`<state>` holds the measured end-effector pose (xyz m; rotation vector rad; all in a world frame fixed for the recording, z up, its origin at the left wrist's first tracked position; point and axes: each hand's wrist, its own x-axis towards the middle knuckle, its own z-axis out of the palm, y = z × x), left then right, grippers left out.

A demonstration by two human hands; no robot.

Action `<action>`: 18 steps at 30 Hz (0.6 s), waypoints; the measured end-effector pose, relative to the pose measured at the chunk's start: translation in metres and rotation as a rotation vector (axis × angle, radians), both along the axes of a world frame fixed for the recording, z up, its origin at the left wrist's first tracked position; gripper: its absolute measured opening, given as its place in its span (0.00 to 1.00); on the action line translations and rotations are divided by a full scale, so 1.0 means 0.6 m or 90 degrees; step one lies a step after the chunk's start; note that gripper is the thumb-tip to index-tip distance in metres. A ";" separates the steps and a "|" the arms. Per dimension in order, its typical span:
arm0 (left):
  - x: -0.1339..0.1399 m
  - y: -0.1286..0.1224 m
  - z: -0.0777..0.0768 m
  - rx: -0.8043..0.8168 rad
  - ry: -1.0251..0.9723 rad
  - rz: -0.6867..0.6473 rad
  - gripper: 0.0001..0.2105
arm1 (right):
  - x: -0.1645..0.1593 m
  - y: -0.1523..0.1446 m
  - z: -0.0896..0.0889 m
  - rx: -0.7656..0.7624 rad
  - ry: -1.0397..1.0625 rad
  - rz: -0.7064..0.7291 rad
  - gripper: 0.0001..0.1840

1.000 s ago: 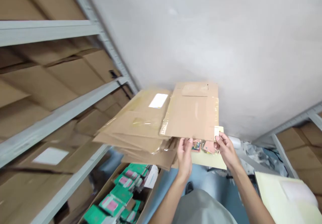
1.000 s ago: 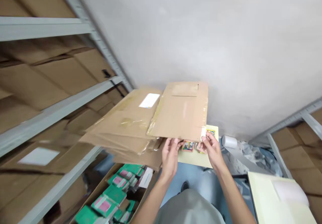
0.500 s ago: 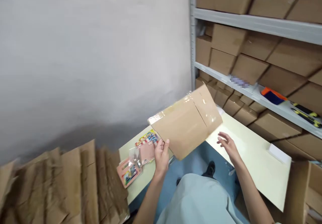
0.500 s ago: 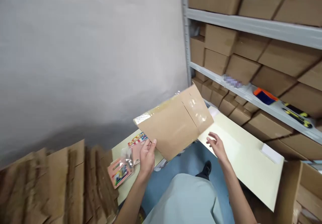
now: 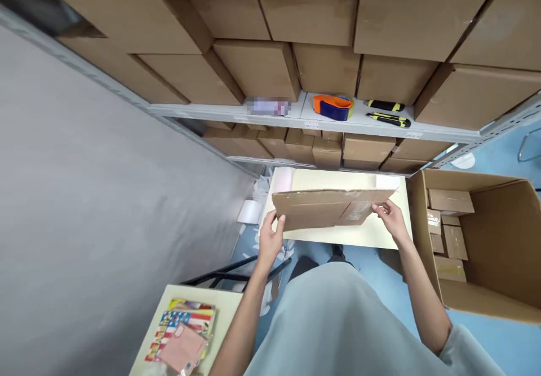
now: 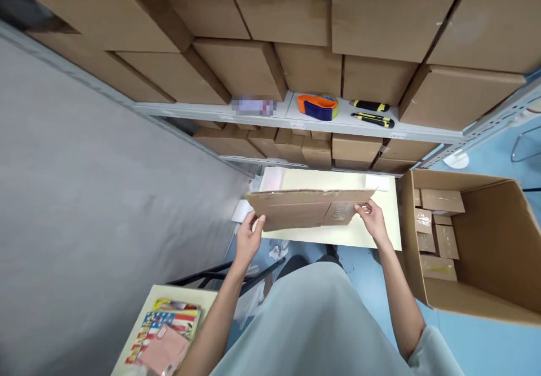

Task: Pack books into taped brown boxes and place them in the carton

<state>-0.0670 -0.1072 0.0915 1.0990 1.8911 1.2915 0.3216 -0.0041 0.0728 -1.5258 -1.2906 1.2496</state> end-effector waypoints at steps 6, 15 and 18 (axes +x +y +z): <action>-0.017 0.083 -0.066 -0.039 0.029 -0.079 0.21 | 0.005 -0.012 -0.028 -0.001 -0.025 -0.052 0.27; -0.035 0.138 -0.136 -0.087 -0.087 -0.121 0.25 | -0.041 -0.034 -0.062 -0.060 -0.096 -0.122 0.38; -0.044 0.137 -0.132 -0.096 -0.138 -0.125 0.34 | -0.058 -0.048 -0.054 -0.085 -0.099 -0.162 0.48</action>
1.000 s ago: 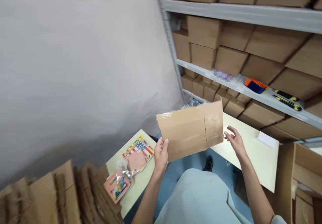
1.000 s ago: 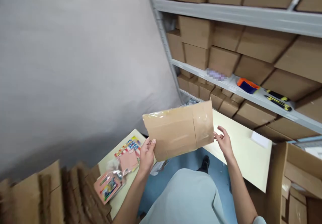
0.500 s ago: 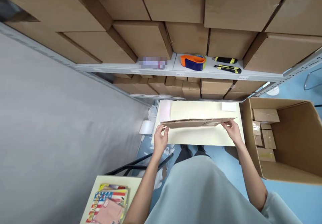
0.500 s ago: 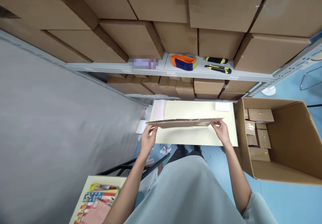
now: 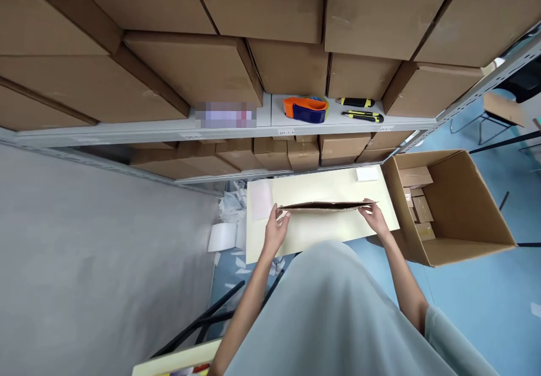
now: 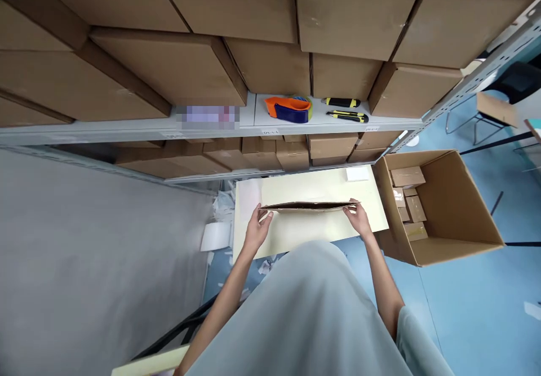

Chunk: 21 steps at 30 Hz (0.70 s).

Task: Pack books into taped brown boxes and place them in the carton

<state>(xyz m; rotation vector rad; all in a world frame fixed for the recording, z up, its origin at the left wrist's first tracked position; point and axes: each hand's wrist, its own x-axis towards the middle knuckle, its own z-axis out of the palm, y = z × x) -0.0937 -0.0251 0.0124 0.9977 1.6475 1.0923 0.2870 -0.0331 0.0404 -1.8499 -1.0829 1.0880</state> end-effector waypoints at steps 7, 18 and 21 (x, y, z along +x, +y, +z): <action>-0.002 0.015 0.076 0.076 0.028 -0.070 0.29 | -0.034 -0.031 0.067 -0.045 0.031 -0.076 0.61; 0.033 0.061 0.129 0.079 0.306 -0.131 0.16 | -0.048 -0.017 0.079 -0.078 0.047 -0.086 0.52; 0.051 0.056 0.140 0.007 0.335 -0.123 0.13 | -0.041 -0.010 0.069 -0.102 0.078 -0.066 0.52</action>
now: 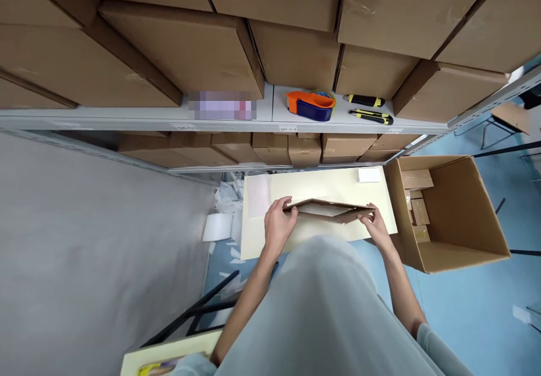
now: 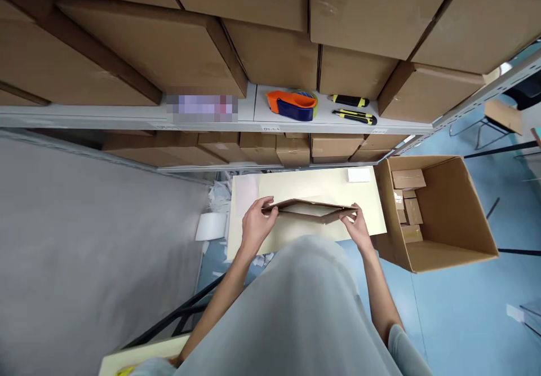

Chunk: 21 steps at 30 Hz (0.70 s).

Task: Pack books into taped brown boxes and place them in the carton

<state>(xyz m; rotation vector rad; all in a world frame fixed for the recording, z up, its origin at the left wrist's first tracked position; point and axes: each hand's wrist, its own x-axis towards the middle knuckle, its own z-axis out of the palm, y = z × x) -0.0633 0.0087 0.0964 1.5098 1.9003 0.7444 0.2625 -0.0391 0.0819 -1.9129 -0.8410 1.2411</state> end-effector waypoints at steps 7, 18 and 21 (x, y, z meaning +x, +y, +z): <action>0.039 0.004 0.025 -0.036 0.075 0.061 0.05 | 0.009 0.024 0.008 -0.066 -0.084 0.154 0.49; 0.060 -0.016 0.083 0.041 0.108 0.203 0.11 | 0.040 0.107 0.098 -0.062 -0.278 0.519 0.41; 0.057 -0.031 0.094 0.040 0.116 0.232 0.13 | 0.041 0.116 0.130 -0.041 -0.292 0.523 0.39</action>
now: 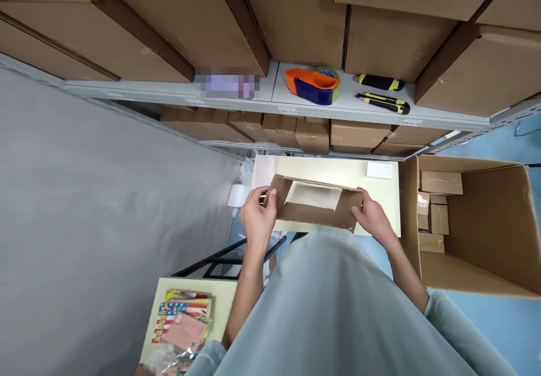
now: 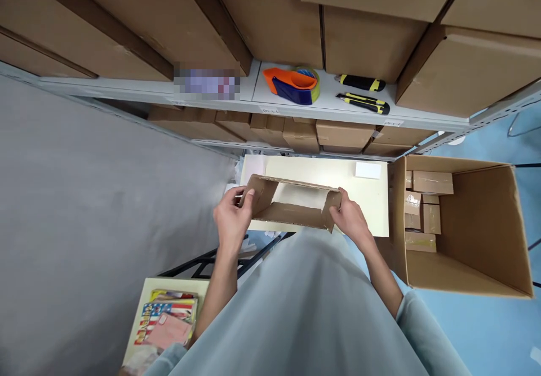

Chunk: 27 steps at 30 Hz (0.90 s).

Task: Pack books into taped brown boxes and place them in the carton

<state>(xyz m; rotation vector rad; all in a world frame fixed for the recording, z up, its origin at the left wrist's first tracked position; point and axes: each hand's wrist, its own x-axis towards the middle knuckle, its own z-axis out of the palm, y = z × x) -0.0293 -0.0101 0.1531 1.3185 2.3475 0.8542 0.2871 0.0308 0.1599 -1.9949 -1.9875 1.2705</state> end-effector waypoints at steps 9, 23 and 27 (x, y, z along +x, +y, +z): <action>0.022 -0.018 -0.058 -0.065 -0.060 -0.007 0.13 | 0.017 0.013 0.012 0.039 -0.074 -0.021 0.32; 0.024 -0.035 -0.104 -0.091 -0.037 -0.148 0.17 | 0.022 0.000 -0.050 0.149 -0.093 -0.073 0.32; 0.026 -0.063 -0.103 -0.088 -0.017 -0.145 0.19 | 0.023 0.026 -0.051 0.185 -0.067 -0.047 0.18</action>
